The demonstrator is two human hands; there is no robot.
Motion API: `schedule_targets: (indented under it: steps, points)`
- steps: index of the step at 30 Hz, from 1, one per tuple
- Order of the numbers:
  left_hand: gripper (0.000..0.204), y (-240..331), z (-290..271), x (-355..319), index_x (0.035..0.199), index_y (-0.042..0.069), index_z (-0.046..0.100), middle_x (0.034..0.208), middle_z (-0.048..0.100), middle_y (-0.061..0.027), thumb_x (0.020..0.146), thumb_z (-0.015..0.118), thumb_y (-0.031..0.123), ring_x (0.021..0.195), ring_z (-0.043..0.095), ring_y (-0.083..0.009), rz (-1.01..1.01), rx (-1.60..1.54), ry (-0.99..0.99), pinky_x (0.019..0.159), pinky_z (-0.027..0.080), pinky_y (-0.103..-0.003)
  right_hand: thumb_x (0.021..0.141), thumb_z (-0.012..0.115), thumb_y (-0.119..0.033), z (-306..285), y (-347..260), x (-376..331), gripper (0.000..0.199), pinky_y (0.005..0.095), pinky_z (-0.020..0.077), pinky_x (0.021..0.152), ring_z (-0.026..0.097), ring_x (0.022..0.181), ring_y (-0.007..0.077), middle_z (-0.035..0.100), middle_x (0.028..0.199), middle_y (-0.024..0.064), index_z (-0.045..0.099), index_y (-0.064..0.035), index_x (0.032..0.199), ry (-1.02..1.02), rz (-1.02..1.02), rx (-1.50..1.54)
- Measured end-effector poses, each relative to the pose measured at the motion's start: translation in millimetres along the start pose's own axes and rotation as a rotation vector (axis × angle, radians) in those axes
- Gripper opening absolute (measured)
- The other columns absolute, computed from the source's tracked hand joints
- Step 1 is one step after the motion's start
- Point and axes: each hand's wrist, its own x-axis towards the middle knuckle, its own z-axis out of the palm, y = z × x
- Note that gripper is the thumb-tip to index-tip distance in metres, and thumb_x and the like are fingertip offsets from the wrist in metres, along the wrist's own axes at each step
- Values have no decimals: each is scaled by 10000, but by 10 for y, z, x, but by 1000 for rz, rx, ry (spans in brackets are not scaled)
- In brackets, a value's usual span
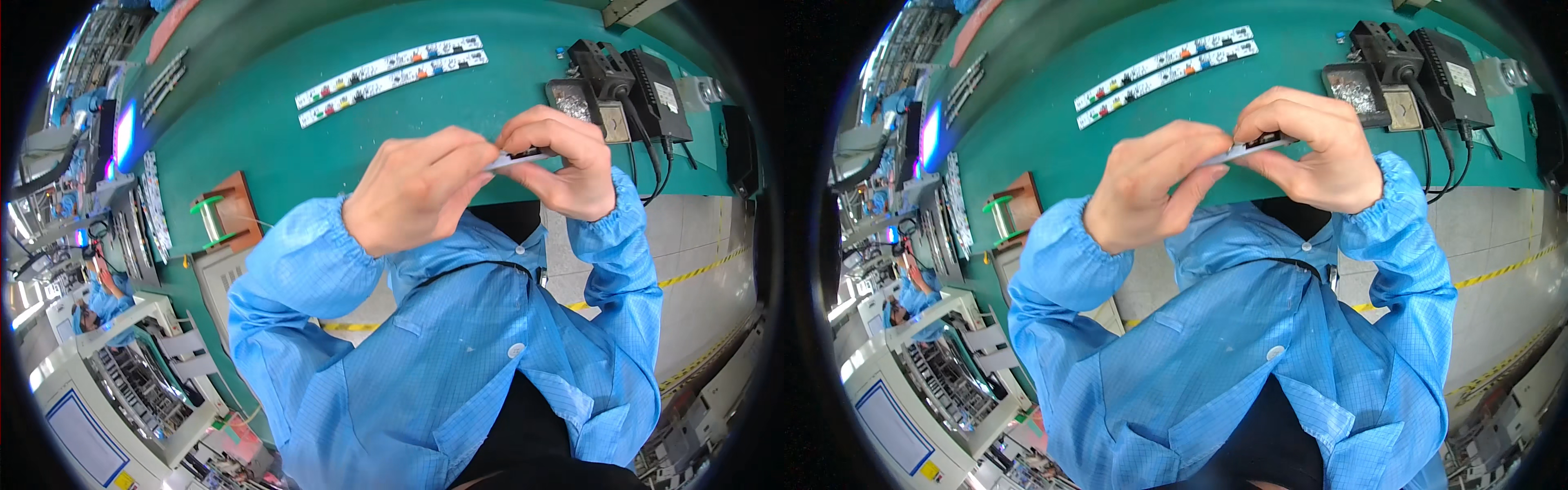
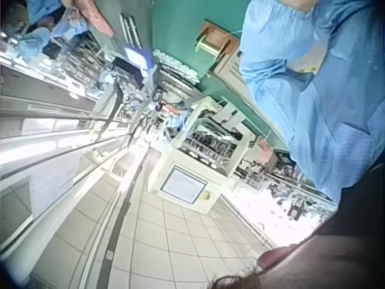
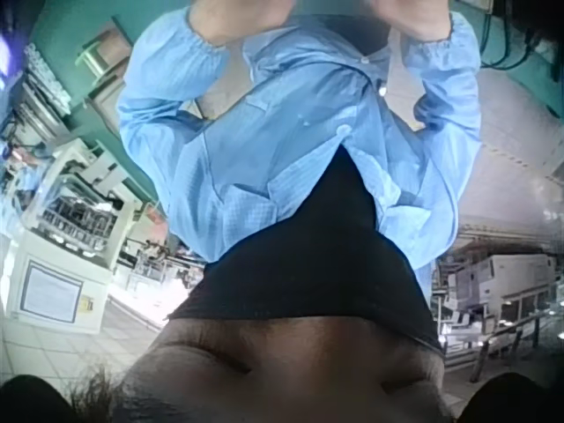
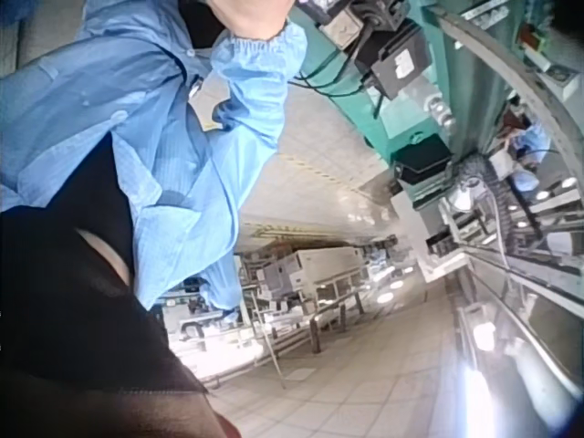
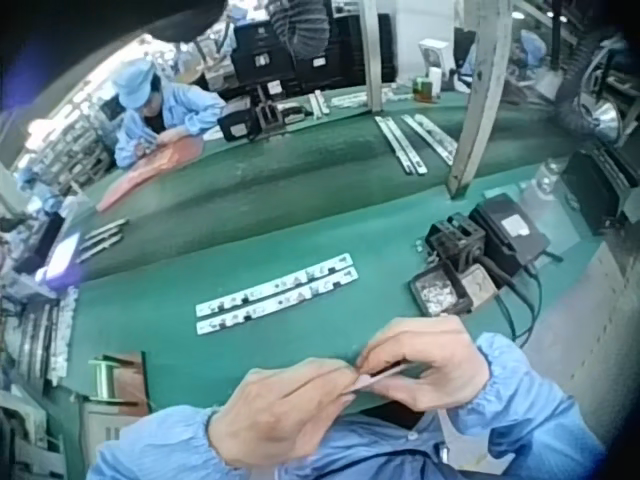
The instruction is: The person attaches components onto circuit board strips by hand and solders them using a soldering iron and solder wire. The person then turns the circuit boards over, places them on the table, and collects more strips to solder.
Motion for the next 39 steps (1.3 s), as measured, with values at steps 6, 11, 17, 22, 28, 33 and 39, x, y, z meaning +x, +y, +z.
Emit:
schedule_targets:
  steps: [6, 11, 17, 22, 28, 33, 39]
  points:
    - [269, 7, 30, 32, 980, 3, 667, 947, 691, -132, 725, 723, -63, 746, 697, -266, 50, 32, 77, 584, 560, -308, 661, 761, 83, 32, -41, 9, 256, 329, 523, 666, 658, 801, 255, 651, 863, 95, 634, -16, 860, 41, 28, 15]
    - [246, 11, 48, 49, 985, -3, 645, 974, 688, -136, 752, 722, -19, 786, 700, -269, 83, 34, 99, 598, 568, -329, 684, 751, 75, -4, -70, 0, 232, 336, 535, 688, 661, 818, 269, 651, 875, 101, 637, -15, 865, 20, 36, 13]
    - [288, 58, 74, 95, 998, -16, 661, 949, 704, -151, 722, 718, -79, 802, 715, -255, 119, 89, 88, 633, 579, -295, 691, 749, 66, -50, -77, -37, 226, 338, 541, 700, 663, 823, 272, 655, 882, 105, 643, -12, 875, 53, -12, 7]
    - [275, 177, 134, 127, 973, -16, 675, 943, 707, -148, 710, 722, -85, 787, 718, -250, 134, 95, 81, 629, 579, -290, 692, 743, 66, -102, -124, -159, 224, 340, 547, 710, 667, 833, 276, 661, 885, 112, 647, -9, 880, 89, -40, 15]
    - [232, 309, 210, 150, 932, -15, 695, 952, 712, -149, 710, 728, -74, 741, 718, -243, 195, 89, 121, 599, 577, -287, 687, 740, 70, -166, -206, -290, 228, 343, 548, 712, 666, 834, 277, 657, 888, 113, 643, -9, 878, 102, -64, 31]
    - [239, 312, 263, 167, 924, -11, 705, 948, 717, -143, 699, 735, -83, 725, 717, -212, 227, 74, 134, 590, 567, -263, 680, 744, 76, -205, -216, -343, 243, 343, 547, 712, 663, 835, 277, 650, 891, 110, 636, -13, 878, 93, -71, 16]
    - [239, 284, 255, 237, 934, -25, 704, 932, 716, -155, 704, 742, -77, 715, 708, -216, 179, -48, 120, 596, 559, -271, 682, 747, 77, -228, -234, -297, 241, 339, 543, 709, 661, 835, 275, 643, 888, 106, 624, -13, 869, 87, -44, 19]
